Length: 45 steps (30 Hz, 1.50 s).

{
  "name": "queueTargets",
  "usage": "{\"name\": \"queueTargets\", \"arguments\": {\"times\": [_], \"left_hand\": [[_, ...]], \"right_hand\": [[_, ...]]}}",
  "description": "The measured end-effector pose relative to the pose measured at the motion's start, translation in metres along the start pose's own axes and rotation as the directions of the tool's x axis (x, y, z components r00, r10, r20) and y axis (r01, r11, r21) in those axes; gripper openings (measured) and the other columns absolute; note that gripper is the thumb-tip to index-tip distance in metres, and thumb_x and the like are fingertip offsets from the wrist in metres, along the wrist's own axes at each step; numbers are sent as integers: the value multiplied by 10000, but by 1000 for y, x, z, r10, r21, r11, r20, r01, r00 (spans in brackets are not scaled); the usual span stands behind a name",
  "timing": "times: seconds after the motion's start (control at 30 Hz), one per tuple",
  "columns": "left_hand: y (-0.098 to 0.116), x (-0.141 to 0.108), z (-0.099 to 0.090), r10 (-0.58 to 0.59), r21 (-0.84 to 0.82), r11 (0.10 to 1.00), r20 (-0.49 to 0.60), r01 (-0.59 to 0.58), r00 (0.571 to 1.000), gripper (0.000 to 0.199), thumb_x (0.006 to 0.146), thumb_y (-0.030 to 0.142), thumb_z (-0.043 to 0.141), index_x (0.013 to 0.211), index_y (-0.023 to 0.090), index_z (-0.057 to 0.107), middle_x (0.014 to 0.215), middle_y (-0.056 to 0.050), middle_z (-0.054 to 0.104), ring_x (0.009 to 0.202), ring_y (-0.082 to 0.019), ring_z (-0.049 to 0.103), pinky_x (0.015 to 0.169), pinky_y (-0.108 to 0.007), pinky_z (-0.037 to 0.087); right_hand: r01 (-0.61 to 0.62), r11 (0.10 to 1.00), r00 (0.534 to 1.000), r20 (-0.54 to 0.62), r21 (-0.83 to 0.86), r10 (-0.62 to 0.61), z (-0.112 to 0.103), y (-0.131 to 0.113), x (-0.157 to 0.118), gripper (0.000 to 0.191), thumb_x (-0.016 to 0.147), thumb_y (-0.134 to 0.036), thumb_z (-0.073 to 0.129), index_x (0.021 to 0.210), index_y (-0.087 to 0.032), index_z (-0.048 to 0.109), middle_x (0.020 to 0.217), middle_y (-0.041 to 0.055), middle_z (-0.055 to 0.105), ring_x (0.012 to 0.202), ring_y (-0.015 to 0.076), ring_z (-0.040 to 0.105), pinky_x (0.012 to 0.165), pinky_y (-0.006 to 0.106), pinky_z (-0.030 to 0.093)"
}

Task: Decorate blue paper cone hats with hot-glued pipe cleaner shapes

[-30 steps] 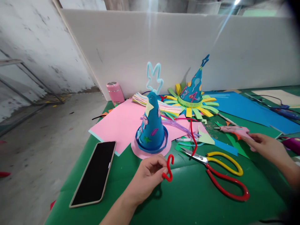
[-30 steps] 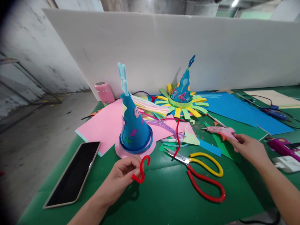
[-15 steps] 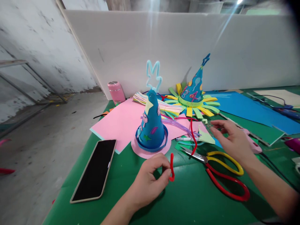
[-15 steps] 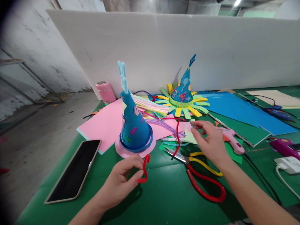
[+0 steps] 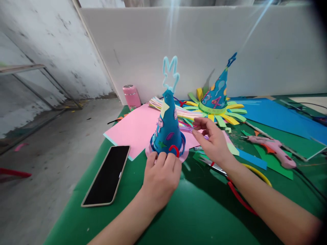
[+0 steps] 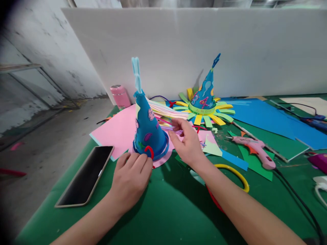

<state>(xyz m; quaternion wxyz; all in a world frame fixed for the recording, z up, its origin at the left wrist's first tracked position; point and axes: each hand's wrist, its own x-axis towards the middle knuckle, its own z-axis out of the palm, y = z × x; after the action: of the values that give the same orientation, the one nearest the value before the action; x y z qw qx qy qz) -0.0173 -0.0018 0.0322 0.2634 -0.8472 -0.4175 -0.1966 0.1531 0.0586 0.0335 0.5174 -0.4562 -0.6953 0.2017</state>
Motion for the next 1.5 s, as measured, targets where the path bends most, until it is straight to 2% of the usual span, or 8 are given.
{"name": "queueTargets", "arguments": {"times": [0.07,0.27,0.43,0.53,0.7,0.83,0.93,1.5], "left_hand": [[-1,2,6,-23,8,1000,-11,23,1000,241,802,103,379,671,186,564,577,-31,514,588,-160,422,651,-338,266],[-5,-2,14,-142,-119,984,-64,133,988,206,779,78,413,728,196,573,665,-40,560,670,-180,458,706,-360,253],[-12,-12,17,-101,99,990,-45,105,994,173,766,80,441,698,161,579,651,-55,573,689,-197,469,722,-383,250],[-16,-15,19,-103,131,986,-31,107,994,166,766,91,448,690,160,579,647,-59,571,708,-205,474,737,-395,255],[-19,-18,20,-143,32,989,-76,146,987,149,767,105,460,717,168,586,678,-58,582,728,-200,484,747,-395,254],[-18,-17,22,-124,97,987,-74,131,990,126,758,129,478,701,150,588,663,-60,585,719,-206,489,739,-400,274],[-17,-17,24,-121,129,982,-105,134,987,92,740,150,507,695,150,586,656,-50,586,722,-207,496,739,-399,297],[-9,-12,25,-135,59,988,-132,143,982,111,748,146,490,685,145,581,648,-47,592,695,-193,512,725,-372,318]], "right_hand": [[18,998,1000,21,56,-19,7,-1,5,317,800,-260,488,1107,-207,428,1056,76,529,882,178,529,712,312,457],[60,989,989,129,132,-77,20,-7,23,510,769,-352,530,1223,-265,315,1239,64,423,1065,202,457,862,372,413],[16,992,984,172,129,-38,36,-12,35,806,661,-467,616,1303,-227,192,1321,104,327,1199,245,328,952,428,325],[6,988,986,165,154,-32,45,-17,40,853,627,-488,634,1305,-221,191,1341,99,306,1216,258,306,976,439,292],[60,988,989,128,141,-78,53,-19,43,794,628,-443,653,1278,-230,250,1322,69,345,1195,262,332,976,423,303],[112,977,985,112,183,-134,57,-15,43,589,690,-358,618,1197,-236,345,1183,54,477,1061,227,463,901,371,389],[120,962,980,124,244,-153,59,-13,44,512,698,-346,613,1141,-222,388,1050,44,535,947,205,520,837,343,430],[119,945,966,183,303,-181,56,-8,50,439,709,-334,608,1090,-219,423,1053,45,528,970,222,501,800,359,440]]}}
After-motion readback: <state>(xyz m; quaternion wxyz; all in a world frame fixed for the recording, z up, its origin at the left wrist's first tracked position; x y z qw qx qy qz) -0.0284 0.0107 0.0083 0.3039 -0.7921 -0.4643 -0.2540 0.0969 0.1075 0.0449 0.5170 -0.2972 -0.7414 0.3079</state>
